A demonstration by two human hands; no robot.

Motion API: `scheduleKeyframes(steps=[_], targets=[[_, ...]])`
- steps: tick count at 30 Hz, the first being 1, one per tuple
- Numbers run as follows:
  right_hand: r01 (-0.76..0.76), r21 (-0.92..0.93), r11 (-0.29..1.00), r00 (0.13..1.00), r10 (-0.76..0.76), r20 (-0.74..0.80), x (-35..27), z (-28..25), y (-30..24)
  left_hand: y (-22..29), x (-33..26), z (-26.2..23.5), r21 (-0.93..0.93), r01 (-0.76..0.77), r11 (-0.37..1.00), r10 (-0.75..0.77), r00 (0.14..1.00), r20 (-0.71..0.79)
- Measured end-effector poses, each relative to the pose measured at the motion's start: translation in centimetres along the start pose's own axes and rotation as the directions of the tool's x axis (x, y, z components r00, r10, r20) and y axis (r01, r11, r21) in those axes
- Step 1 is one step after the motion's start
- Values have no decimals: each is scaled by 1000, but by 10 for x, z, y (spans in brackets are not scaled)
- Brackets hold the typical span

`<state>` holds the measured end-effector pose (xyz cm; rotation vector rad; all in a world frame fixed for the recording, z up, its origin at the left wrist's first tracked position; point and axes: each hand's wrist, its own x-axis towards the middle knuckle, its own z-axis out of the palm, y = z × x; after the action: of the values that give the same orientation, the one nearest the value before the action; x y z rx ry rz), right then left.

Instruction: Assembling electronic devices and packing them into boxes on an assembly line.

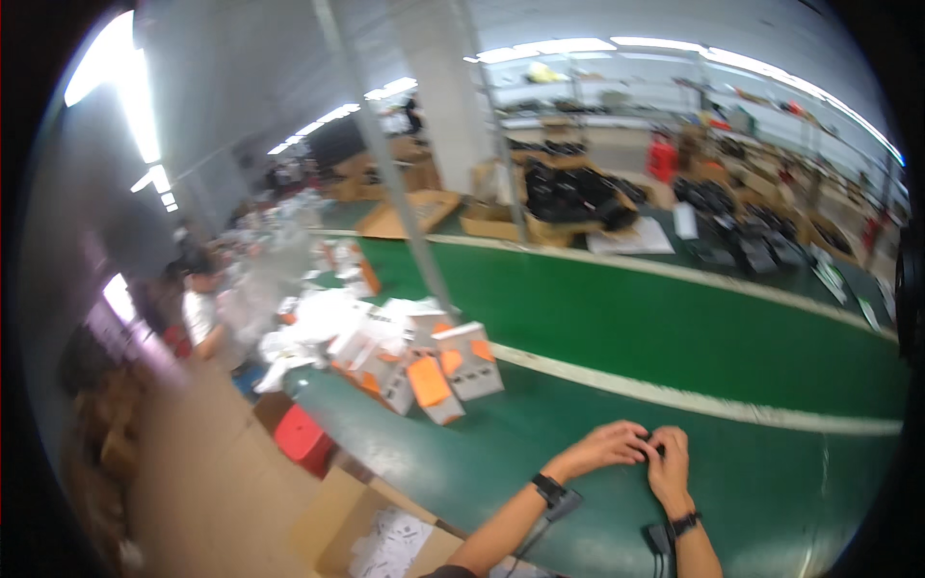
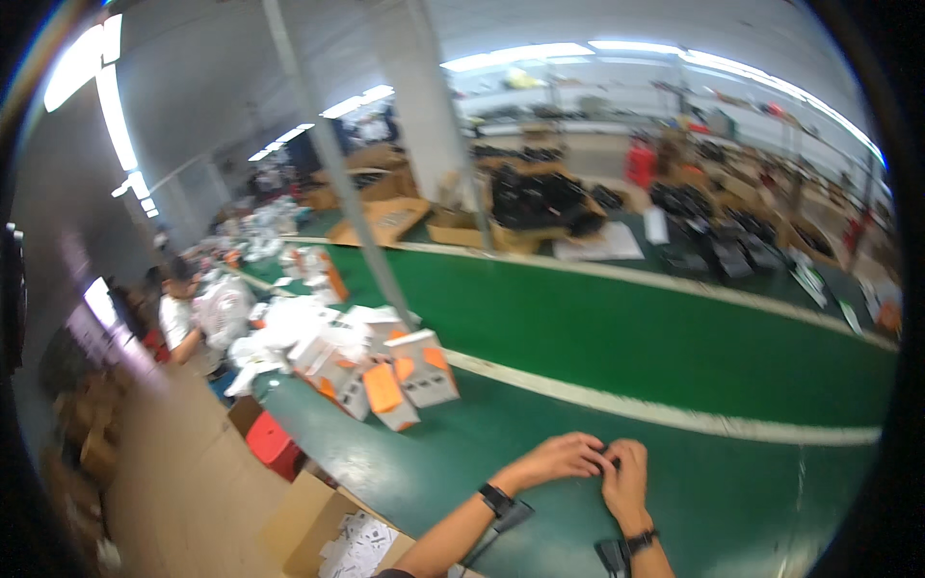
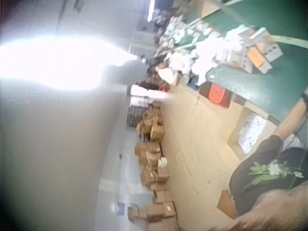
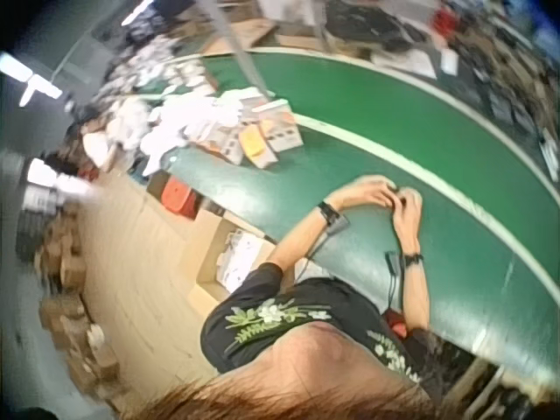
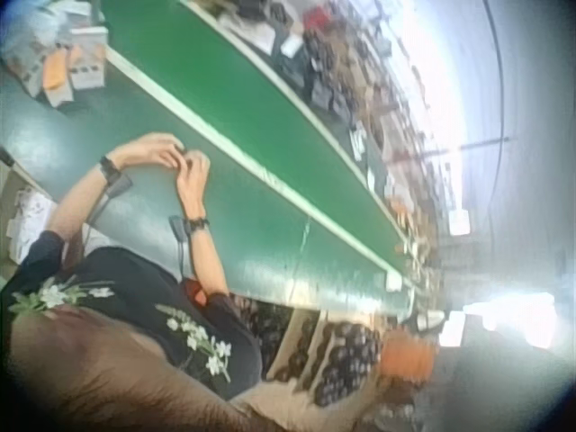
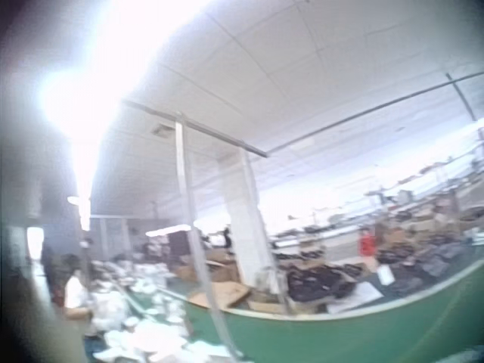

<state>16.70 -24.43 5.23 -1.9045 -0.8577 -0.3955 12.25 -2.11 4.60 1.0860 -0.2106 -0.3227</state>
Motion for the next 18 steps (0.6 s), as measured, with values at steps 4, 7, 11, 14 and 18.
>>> scheduleKeyframes(steps=[4,7,11,14,18], targets=[[-18,24,1000,1000,18,1,7,10,-5,11,-9,-5,-92,54,994,-60,996,-68],[-58,20,998,998,58,-1,6,3,-6,14,-4,6,9,25,1000,-23,986,-166],[-67,41,997,995,70,-72,2,-8,-6,8,3,12,-44,-16,999,7,977,-211],[-57,69,996,990,66,-123,2,-11,-13,0,2,8,155,-75,985,104,976,-191],[-13,156,988,997,24,-69,3,-10,-20,-3,1,6,253,-148,956,215,940,-265]])
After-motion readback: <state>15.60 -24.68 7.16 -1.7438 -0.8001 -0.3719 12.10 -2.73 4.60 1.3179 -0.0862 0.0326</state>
